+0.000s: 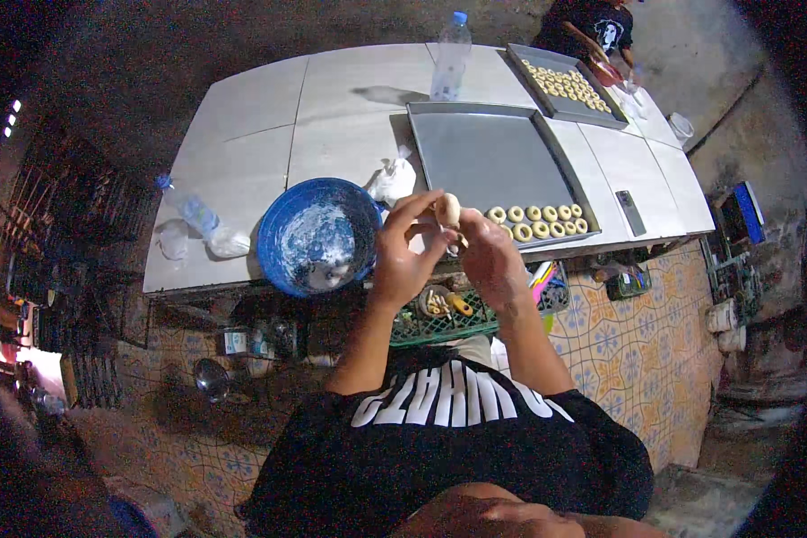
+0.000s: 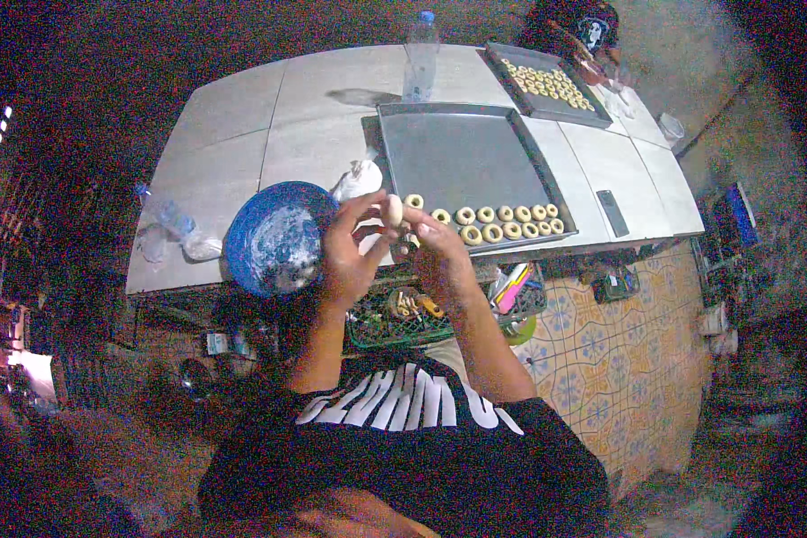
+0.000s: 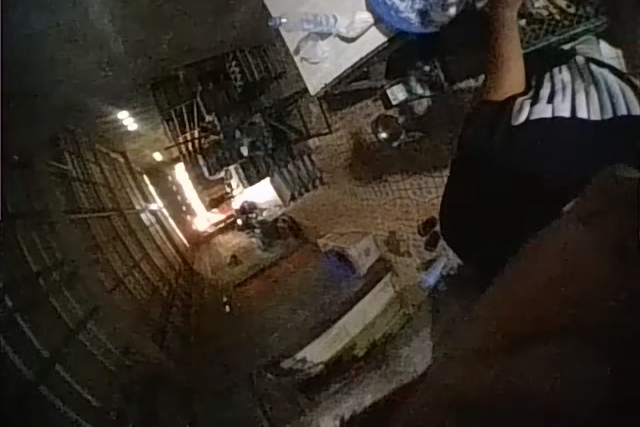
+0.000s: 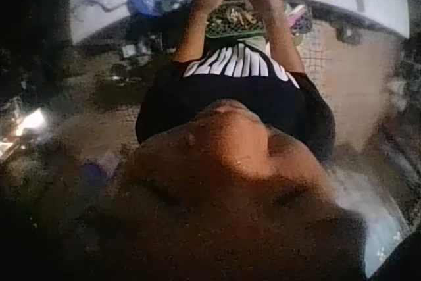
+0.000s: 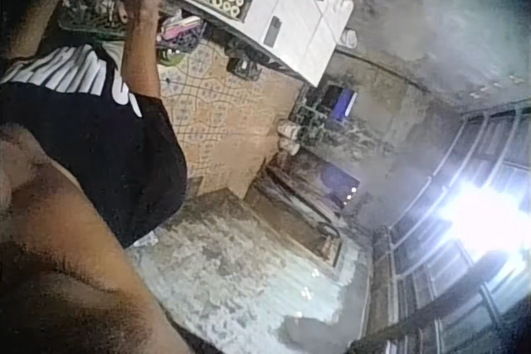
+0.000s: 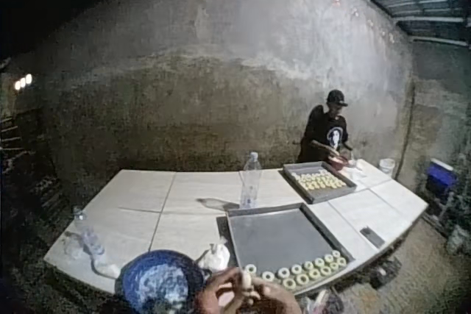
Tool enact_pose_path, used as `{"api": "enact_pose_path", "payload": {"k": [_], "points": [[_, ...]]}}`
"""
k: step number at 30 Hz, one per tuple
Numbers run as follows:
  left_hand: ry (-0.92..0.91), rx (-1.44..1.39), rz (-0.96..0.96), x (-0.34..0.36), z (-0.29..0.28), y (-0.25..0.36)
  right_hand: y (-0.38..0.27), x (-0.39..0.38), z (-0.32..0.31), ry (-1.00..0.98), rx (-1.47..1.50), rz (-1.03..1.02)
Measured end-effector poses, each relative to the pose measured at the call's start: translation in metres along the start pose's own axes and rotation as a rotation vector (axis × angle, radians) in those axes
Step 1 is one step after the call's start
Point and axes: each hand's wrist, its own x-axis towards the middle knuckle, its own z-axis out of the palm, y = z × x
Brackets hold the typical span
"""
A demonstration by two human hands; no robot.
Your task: The person coats their hands with flour from a bowl, shapes a piece of dough into a ring by hand, and places it onto a metal tray.
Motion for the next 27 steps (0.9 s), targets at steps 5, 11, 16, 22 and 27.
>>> {"api": "enact_pose_path", "payload": {"k": [5, 11, 16, 22, 27], "points": [[0.037, 0.415, 0.242, -0.001, -0.006, -0.010, 0.006, -0.007, 0.007, -0.095, -0.192, -0.131], [0.164, 0.251, 0.151, -0.001, -0.001, -0.009, 0.005, -0.010, 0.018, 0.103, -1.063, -0.402], [0.103, -0.326, -0.224, -0.001, -0.005, -0.030, -0.005, -0.007, 0.030, 0.175, -1.429, -0.564], [0.091, -0.184, -0.092, -0.004, 0.002, -0.041, -0.009, -0.001, 0.021, 0.140, -0.940, -0.258], [0.196, 0.055, -0.112, -0.006, 0.005, -0.024, 0.002, -0.006, 0.015, 0.041, -0.672, -0.221]]}}
